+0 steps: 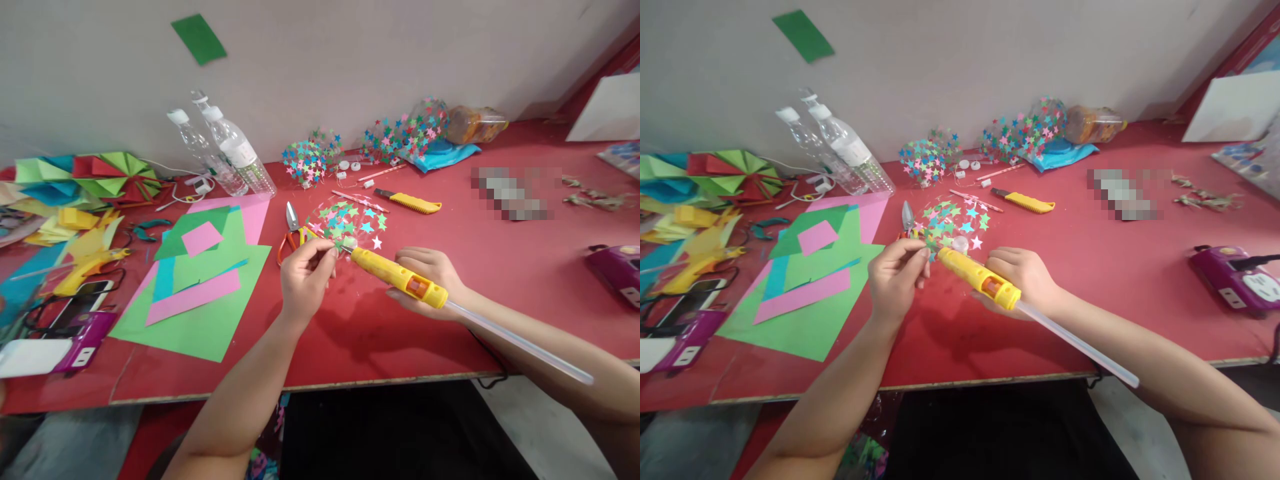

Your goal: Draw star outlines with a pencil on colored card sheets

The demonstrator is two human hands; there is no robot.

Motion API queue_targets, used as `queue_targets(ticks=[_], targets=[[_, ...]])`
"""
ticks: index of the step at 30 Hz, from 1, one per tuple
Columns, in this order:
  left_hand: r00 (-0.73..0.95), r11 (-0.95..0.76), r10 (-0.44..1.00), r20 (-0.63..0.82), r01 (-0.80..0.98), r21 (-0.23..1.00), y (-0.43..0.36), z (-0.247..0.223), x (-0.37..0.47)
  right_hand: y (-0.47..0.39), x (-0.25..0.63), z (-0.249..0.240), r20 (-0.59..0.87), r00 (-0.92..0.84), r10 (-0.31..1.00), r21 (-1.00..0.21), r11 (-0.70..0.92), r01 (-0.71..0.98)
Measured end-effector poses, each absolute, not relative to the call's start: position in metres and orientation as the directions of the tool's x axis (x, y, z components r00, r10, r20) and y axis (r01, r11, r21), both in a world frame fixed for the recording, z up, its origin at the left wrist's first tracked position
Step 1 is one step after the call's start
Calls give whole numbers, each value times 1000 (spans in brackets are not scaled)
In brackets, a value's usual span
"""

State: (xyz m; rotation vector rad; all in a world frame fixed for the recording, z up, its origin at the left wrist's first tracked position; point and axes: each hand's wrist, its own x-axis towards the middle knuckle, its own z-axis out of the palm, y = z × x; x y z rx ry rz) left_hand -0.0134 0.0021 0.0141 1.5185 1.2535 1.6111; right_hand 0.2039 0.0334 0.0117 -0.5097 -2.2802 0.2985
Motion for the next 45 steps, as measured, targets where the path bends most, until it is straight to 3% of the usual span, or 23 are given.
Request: queue_targets(ticks=[45], targets=[[-165, -389, 890, 425, 213, 896, 0, 15, -14, 35, 204, 8, 652, -634, 416, -282, 909, 306]])
